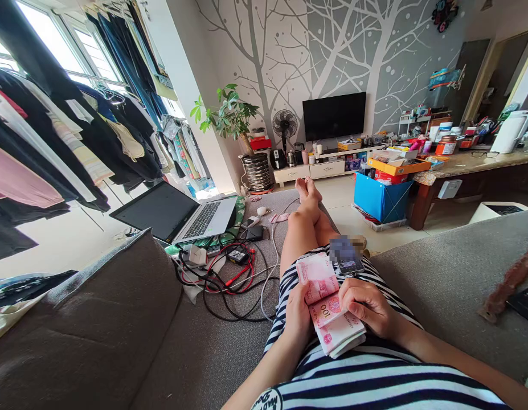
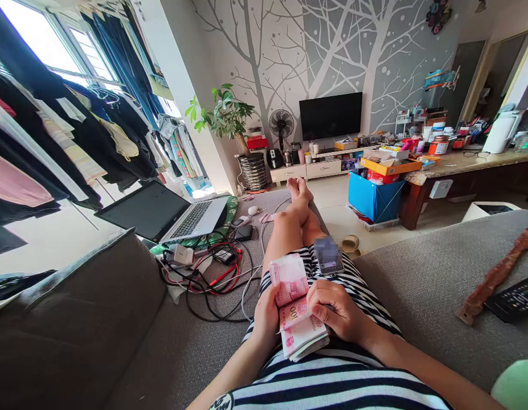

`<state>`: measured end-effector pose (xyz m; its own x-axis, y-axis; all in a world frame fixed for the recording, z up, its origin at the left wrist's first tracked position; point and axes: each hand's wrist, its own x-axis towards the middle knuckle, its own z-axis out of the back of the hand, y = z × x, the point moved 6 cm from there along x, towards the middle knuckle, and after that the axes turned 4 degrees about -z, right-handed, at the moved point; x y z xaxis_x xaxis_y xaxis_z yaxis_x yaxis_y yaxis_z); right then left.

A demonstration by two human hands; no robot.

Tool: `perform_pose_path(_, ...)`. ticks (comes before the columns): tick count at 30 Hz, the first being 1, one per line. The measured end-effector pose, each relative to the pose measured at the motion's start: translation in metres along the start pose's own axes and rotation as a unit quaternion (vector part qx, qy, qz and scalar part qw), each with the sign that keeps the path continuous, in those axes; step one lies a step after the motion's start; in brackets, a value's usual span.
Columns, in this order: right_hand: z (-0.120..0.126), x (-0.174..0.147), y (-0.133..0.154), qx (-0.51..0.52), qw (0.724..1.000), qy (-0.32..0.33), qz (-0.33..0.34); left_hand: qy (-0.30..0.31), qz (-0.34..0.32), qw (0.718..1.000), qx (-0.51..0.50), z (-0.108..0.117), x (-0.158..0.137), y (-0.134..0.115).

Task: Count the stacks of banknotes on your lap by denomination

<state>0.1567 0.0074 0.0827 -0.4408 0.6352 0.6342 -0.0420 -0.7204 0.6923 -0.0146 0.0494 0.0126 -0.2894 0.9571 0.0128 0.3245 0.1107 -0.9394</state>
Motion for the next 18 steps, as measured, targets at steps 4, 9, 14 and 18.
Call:
perform_pose_path(4,0.0,0.0002,0.0015,0.0,1.0,0.0,0.003,0.004,-0.015,0.999,0.04,0.0047,0.005,0.005)
perform_pose_path(9,0.001,0.0001,0.0016,-0.001,1.0,-0.002,0.004,0.02,-0.047,0.998,0.042,0.0033,0.0067,0.0038)
perform_pose_path(14,0.0014,0.0003,0.0003,-0.003,1.0,0.0,0.005,-0.005,-0.038,0.997,0.064,0.0072,0.0083,0.0031)
perform_pose_path(18,0.0012,0.0001,-0.0006,-0.002,1.0,0.002,0.005,-0.016,-0.029,0.998,0.057,0.0083,0.0091,0.0027)
